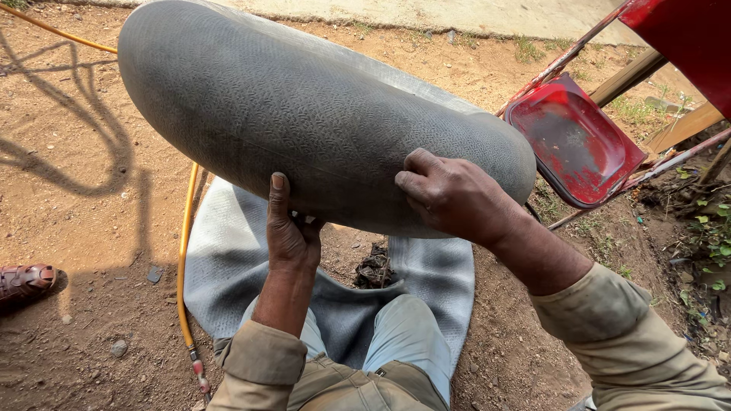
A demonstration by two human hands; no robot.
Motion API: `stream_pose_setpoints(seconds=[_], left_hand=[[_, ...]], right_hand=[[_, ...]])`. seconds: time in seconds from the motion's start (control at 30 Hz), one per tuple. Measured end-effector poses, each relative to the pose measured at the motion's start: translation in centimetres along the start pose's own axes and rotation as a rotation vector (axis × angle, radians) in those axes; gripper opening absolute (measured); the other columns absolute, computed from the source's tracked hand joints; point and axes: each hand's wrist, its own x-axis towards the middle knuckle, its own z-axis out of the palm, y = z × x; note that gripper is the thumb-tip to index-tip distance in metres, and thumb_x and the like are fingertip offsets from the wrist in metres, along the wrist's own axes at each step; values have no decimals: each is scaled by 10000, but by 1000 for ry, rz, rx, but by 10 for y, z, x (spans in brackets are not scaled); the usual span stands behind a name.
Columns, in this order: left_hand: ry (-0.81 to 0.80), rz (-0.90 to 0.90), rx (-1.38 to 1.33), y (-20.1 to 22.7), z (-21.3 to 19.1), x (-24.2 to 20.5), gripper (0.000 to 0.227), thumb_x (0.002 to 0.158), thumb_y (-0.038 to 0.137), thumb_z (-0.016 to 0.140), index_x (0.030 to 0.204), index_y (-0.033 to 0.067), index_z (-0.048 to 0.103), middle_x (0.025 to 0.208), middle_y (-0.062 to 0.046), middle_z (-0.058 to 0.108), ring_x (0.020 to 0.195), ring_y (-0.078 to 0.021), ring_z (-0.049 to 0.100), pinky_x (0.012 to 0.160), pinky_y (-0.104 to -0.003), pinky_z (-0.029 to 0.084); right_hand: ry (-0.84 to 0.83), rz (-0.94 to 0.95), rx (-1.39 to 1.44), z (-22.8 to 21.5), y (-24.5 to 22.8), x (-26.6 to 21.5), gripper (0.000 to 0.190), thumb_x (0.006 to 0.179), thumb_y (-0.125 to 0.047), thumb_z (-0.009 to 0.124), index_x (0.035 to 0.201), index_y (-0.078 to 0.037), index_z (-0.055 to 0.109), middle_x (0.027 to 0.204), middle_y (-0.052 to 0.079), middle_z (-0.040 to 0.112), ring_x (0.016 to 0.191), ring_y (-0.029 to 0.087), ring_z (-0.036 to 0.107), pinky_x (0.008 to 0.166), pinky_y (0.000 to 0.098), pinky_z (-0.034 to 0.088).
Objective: The person inflates a tire tube, searches for a leak by hand, and then washes a piece of rubber using a hose.
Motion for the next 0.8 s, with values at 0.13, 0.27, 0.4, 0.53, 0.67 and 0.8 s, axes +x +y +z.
stream_pose_setpoints(seconds=[0.13,0.27,0.4,0.53,0.67,0.8], left_hand=[[34,-26,-36,-5,2,3,1338,603,682,847,1540,-12,190,1520,-265,358,1470,-405,367,1152,-570,454],[45,15,-21,6,0,8,1335,598,650,855,1558,-8,201,1529,-257,344,1457,-425,350,1128,-570,437],[23,-7,-42,6,3,7,1295,630,632,851,1553,-22,221,1522,-264,359,1448,-433,385,1122,-560,474],[-5,5,-43,8,3,4,1264,656,625,845,1555,-27,241,1523,-261,372,1447,-421,400,1129,-546,473],[7,-5,-45,5,2,3,1276,654,621,844,1552,-31,214,1517,-269,359,1455,-431,387,1147,-553,467],[13,-4,-13,5,2,3,1315,649,633,828,1559,-20,138,1515,-291,318,1468,-446,332,1150,-584,434]], right_hand=[[-161,14,-203,8,-5,16,60,882,-43,688,862,-26,634,918,139,607,747,292,707,640,415,597],[-98,150,-83,10,-3,23,86,907,-64,706,838,-25,672,895,136,631,761,300,708,662,418,597],[117,145,251,-3,6,8,166,888,-70,750,1054,-66,747,998,112,684,867,295,721,746,413,595],[180,154,327,-3,-1,-3,198,915,-69,757,1110,-70,723,1064,103,684,958,289,722,817,399,599],[173,89,243,-1,-3,-4,195,901,-63,758,1089,-52,708,1045,118,666,922,311,712,783,409,590],[168,52,169,0,-3,-1,170,906,-66,751,1065,-46,695,1016,112,658,872,313,710,747,407,592]])
